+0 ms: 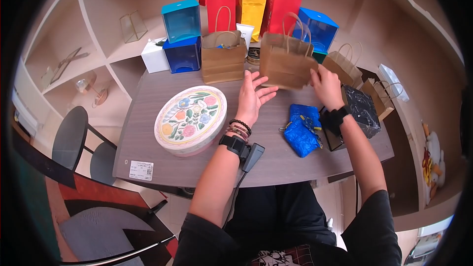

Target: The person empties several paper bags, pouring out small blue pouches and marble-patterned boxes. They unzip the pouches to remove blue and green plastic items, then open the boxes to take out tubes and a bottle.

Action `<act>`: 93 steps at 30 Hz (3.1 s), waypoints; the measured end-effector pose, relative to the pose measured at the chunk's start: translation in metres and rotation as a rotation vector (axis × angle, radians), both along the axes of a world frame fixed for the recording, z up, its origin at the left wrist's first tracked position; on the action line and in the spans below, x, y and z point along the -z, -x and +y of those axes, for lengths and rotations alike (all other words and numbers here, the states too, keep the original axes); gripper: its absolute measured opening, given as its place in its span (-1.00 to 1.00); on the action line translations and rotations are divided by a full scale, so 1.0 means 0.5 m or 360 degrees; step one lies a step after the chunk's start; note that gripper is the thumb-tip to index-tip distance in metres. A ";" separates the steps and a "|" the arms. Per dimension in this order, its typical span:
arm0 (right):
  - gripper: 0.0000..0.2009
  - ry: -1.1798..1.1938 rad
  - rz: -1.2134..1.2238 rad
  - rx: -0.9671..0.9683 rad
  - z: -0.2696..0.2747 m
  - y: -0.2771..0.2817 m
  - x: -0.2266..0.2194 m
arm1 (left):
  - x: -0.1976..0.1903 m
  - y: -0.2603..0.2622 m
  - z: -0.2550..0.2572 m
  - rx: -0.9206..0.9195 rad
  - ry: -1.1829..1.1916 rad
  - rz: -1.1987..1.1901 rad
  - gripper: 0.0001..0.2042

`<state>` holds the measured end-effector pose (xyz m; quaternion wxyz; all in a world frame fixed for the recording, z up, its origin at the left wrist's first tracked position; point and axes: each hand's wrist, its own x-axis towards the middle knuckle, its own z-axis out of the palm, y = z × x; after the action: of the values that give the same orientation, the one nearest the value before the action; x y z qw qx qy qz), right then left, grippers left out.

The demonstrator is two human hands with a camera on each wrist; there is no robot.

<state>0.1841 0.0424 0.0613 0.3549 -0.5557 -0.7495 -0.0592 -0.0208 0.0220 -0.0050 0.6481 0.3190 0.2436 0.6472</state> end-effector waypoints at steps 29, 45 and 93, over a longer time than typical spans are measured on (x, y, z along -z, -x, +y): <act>-0.41 0.0537 0.0150 -0.0662 0.128 0.289 -0.024 | 0.046 -0.001 0.026 -0.0186 0.0401 0.0569 -0.60; -0.90 0.0335 -0.0414 -0.0597 -0.035 0.103 -0.088 | 0.059 0.008 0.042 -0.1133 0.0462 0.0912 -0.62; -0.62 0.0677 -0.0277 -0.0876 0.034 0.066 -0.122 | 0.054 0.006 0.030 -0.0378 0.0062 0.0761 -0.87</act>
<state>0.1512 0.0596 0.1223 0.1689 -0.3873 -0.8940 0.1489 -0.0237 0.0368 -0.0320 0.4976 0.4195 0.4379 0.6202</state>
